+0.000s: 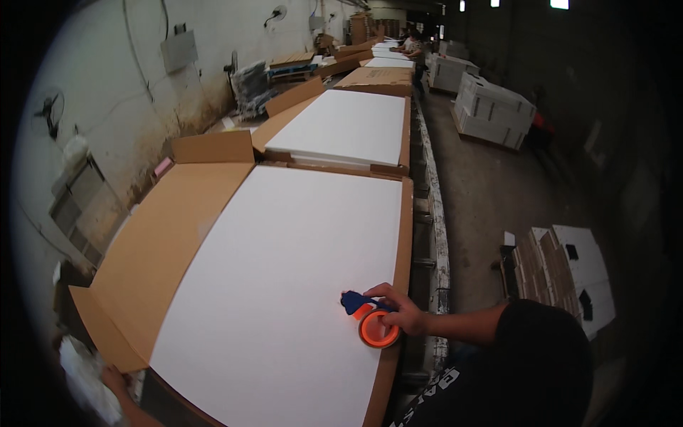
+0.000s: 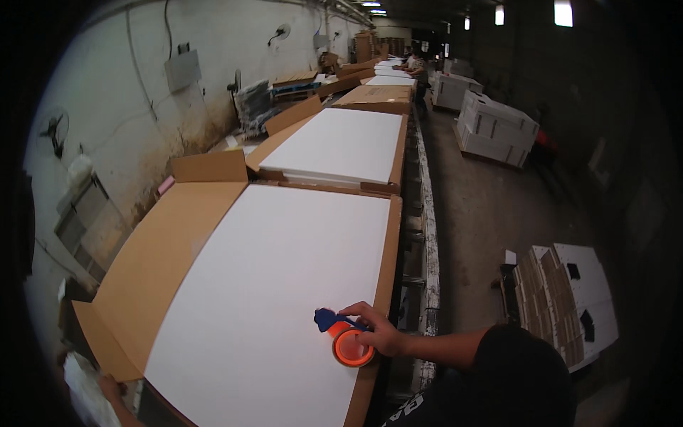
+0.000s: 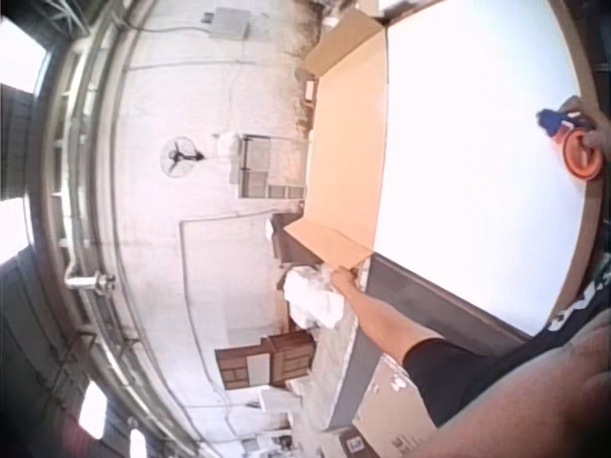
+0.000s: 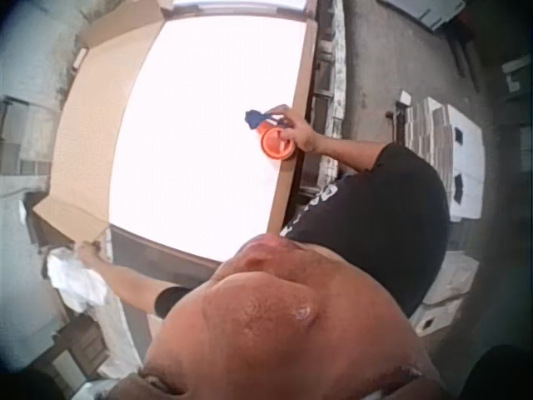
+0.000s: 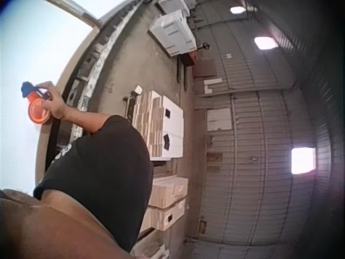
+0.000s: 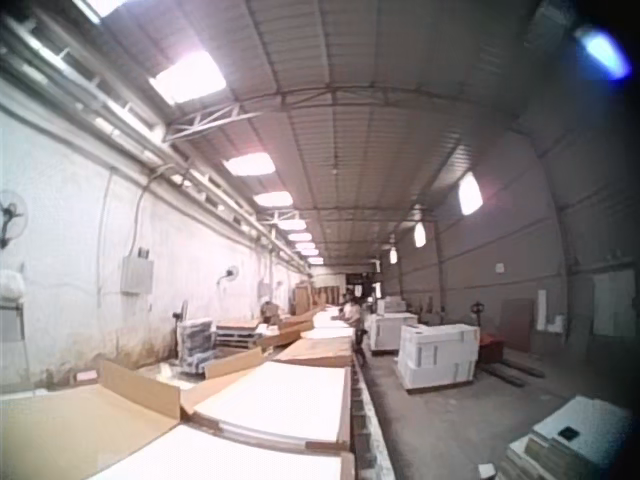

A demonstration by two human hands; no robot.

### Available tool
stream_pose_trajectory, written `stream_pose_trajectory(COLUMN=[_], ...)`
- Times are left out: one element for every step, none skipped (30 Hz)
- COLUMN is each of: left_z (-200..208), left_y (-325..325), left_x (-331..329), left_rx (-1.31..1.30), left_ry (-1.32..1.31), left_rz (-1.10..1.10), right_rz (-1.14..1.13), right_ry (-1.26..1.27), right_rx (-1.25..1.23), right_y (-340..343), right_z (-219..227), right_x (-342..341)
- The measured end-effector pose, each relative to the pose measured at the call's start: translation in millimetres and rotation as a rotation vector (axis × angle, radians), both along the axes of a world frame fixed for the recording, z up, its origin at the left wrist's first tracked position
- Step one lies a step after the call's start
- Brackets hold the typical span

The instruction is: The person tapes large flat boxes on a conveyor belt using a tape dispenser, moving along the line to secure multiple packages.

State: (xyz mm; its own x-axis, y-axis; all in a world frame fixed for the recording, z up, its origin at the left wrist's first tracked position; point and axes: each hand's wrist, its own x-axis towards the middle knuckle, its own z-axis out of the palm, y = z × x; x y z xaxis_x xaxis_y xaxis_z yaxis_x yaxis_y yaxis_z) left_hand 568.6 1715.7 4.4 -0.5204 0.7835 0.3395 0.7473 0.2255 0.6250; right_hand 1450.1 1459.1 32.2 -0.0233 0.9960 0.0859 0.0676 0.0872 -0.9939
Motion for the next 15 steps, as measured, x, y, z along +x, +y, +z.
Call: stream_pose_trajectory(left_z=[-4.2,-8.6,-34.9,-40.1,-24.4,-11.6,-27.0,-36.0,-43.8,-11.8,-44.5,-31.2,-38.4,-48.4,-49.9], left_y=[-9.8,-19.4,-15.7,-24.7,-47.3,-71.3,-76.2,-80.6,-81.3,-130.5,-90.0,-105.5,-92.7,-80.5,-91.6], left_x=[10.8,24.7,68.4,96.7,86.1,76.3,104.5,139.5,162.7,96.2,179.7,168.2,204.7,253.9,246.6], left_rx=[0.012,0.018,0.051,0.095,0.113,0.123,0.152,0.176,0.025,0.171,0.136,0.163,-0.025,0.004,0.013], left_ry=[-0.061,-0.126,-0.199,-0.257,-0.123,0.009,-0.086,-0.176,0.09,0.351,0.101,-0.001,0.03,-0.167,-0.117], left_rz=[0.032,0.071,0.056,0.067,0.081,0.1,0.075,0.055,0.034,0.024,-0.044,-0.126,0.072,-0.022,0.003], right_rz=[0.014,0.037,0.015,0.004,0.024,0.044,0.059,0.026,0.026,0.144,0.078,0.116,0.113,0.097,0.136], right_ry=[-0.009,-0.021,-0.052,-0.049,-0.103,-0.158,-0.081,-0.072,-0.065,0.029,-0.09,-0.14,-0.149,-0.165,-0.154], right_rx=[0.008,0.011,-0.019,0.033,0.097,0.162,0.022,-0.078,-0.093,-0.056,-0.039,0.033,0.03,0.023,0.038], right_y=[-1.3,-2.4,-5.8,-5.5,0.3,5.7,5.1,4.9,4.4,5.0,8.2,10.9,14.7,18.5,22.8], right_z=[1.1,1.3,-1.2,-8.0,-8.3,-5.7,4.5,5.7,10.3,29.3,11.4,13.8,8.3,1.0,3.4], right_x=[2.2,3.5,7.8,8.7,4.4,-1.5,-5.4,-5.7,-1.2,-15.7,2.0,1.0,12.1,24.9,24.9])
